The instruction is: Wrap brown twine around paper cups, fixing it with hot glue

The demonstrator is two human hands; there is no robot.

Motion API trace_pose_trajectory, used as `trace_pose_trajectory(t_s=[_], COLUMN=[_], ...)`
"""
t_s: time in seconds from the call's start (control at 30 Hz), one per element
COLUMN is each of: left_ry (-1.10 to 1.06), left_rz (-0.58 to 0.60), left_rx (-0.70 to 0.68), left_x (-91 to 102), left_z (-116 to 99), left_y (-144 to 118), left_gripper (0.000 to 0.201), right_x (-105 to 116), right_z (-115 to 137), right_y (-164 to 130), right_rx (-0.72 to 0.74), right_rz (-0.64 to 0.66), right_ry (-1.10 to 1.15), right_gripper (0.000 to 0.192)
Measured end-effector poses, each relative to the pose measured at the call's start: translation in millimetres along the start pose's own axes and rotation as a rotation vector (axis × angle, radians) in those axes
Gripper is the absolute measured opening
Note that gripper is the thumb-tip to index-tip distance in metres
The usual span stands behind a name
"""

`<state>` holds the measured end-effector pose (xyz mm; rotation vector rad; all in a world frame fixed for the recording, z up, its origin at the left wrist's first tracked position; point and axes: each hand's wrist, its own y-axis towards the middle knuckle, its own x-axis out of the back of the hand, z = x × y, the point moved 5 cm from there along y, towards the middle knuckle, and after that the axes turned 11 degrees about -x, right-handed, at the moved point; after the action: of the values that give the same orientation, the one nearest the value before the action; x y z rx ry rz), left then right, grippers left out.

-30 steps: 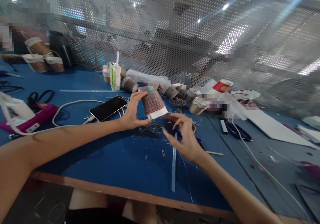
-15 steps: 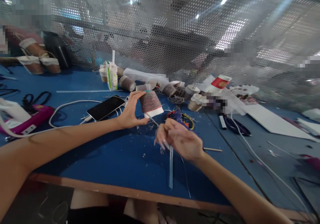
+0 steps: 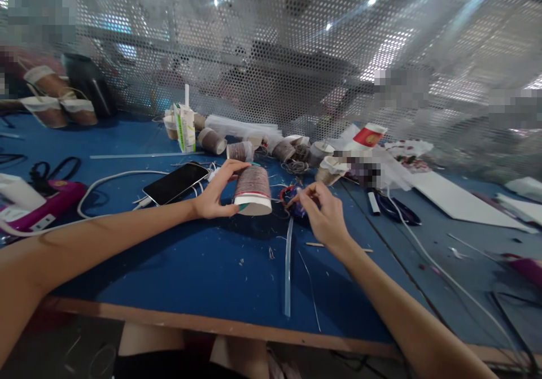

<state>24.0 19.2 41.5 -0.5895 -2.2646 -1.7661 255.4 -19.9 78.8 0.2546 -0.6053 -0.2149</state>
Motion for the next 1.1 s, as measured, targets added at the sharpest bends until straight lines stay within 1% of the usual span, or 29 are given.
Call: trace_pose_trajectory(t_s=[0.03, 0.07, 0.1, 0.13, 0.17, 0.2, 0.27, 0.3, 0.37, 0.43, 0.5, 0.57, 0.7, 0.8, 0.9, 1.0, 1.1], left_ry=[0.002, 0.013, 0.035, 0.064, 0.099, 0.139, 0.217, 0.250, 0.298, 0.324, 0.334, 0.341, 0.372, 0.368, 0.365, 0.363, 0.369], left_rz=[0.004, 0.008, 0.015, 0.023, 0.031, 0.034, 0.029, 0.021, 0.003, -0.009, -0.015, -0.018, -0.017, -0.001, 0.012, 0.017, 0.017], left_rx=[0.003, 0.005, 0.004, 0.002, -0.004, -0.013, -0.036, -0.046, -0.061, -0.073, -0.087, -0.091, -0.085, -0.111, -0.115, -0.108, -0.100], left_x=[0.0, 0.0, -0.1, -0.3, -0.6, -0.8, -1.1, -1.3, -1.6, -2.1, -2.6, -2.6, -2.0, -2.2, -1.8, -1.4, -1.4], left_z=[0, 0, 0, 0, 0, -1, -2, -3, -4, -5, -6, -7, -8, -9, -9, -9, -10], left_y=[0, 0, 1, 1, 2, 2, 3, 4, 5, 5, 6, 6, 6, 7, 7, 7, 6], left_gripper=[0.074, 0.074, 0.073, 0.072, 0.072, 0.073, 0.076, 0.077, 0.080, 0.081, 0.080, 0.078, 0.075, 0.078, 0.081, 0.080, 0.079], right_x=[5, 9, 11, 12, 10, 7, -3, -8, -17, -23, -27, -27, -25, -24, -20, -12, -5], right_z=[3, 6, 9, 11, 12, 13, 16, 17, 19, 22, 25, 27, 25, 22, 20, 12, -1], right_y=[-2, -6, -9, -12, -15, -18, -25, -29, -35, -39, -42, -42, -39, -36, -33, -23, -10], right_rx=[0.079, 0.148, 0.201, 0.240, 0.268, 0.288, 0.295, 0.281, 0.247, 0.244, 0.267, 0.290, 0.285, 0.283, 0.286, 0.208, 0.063], right_rz=[-0.108, -0.190, -0.229, -0.220, -0.166, -0.080, 0.129, 0.220, 0.344, 0.417, 0.466, 0.482, 0.433, 0.384, 0.287, 0.150, 0.036], right_ry=[-0.100, -0.150, -0.148, -0.098, -0.013, 0.093, 0.282, 0.333, 0.316, 0.224, 0.144, 0.105, 0.141, 0.126, 0.145, 0.272, 0.348], right_gripper=[0.022, 0.020, 0.018, 0.016, 0.015, 0.015, 0.019, 0.021, 0.025, 0.028, 0.031, 0.032, 0.029, 0.034, 0.040, 0.043, 0.042])
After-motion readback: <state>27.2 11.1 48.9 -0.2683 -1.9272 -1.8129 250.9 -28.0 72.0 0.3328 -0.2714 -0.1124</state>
